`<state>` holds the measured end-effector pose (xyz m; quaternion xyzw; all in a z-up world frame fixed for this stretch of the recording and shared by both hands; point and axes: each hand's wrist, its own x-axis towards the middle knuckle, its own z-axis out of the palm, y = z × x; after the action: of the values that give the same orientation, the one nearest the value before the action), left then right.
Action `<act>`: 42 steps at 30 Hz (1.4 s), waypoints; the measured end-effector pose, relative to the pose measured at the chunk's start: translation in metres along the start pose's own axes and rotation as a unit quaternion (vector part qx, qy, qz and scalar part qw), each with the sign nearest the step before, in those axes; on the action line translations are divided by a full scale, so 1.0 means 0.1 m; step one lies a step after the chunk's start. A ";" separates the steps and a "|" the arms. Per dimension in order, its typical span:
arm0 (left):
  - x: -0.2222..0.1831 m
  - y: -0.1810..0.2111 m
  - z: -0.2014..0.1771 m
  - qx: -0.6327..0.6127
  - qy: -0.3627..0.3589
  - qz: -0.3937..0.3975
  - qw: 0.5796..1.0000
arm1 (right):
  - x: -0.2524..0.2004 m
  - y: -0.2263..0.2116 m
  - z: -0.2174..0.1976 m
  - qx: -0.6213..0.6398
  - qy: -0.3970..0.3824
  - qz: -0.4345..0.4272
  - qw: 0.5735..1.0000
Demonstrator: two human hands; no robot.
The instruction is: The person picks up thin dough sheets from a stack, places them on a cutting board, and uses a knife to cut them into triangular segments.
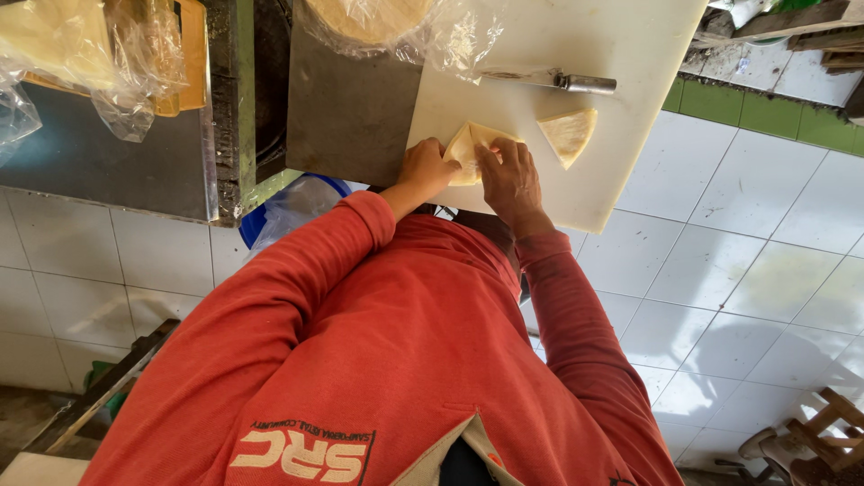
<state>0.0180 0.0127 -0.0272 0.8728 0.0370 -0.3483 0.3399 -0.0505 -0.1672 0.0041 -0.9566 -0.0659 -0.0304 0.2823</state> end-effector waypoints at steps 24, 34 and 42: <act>-0.42 0.31 -0.04 -0.429 -0.156 -0.075 0.887 | -0.25 -0.51 -0.21 0.687 0.038 0.415 0.595; -0.39 0.15 0.09 -0.494 -0.153 -0.116 0.848 | -0.34 -0.36 -0.16 0.597 0.042 0.379 0.706; 0.08 0.20 0.17 -0.501 -0.098 0.008 0.860 | -0.24 -0.09 -0.01 0.513 0.090 0.392 0.759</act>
<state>0.0201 -0.0144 -0.0300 0.5459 0.1662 -0.3641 0.7361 -0.0758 -0.1630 0.0075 -0.6039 0.3344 0.0351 0.7226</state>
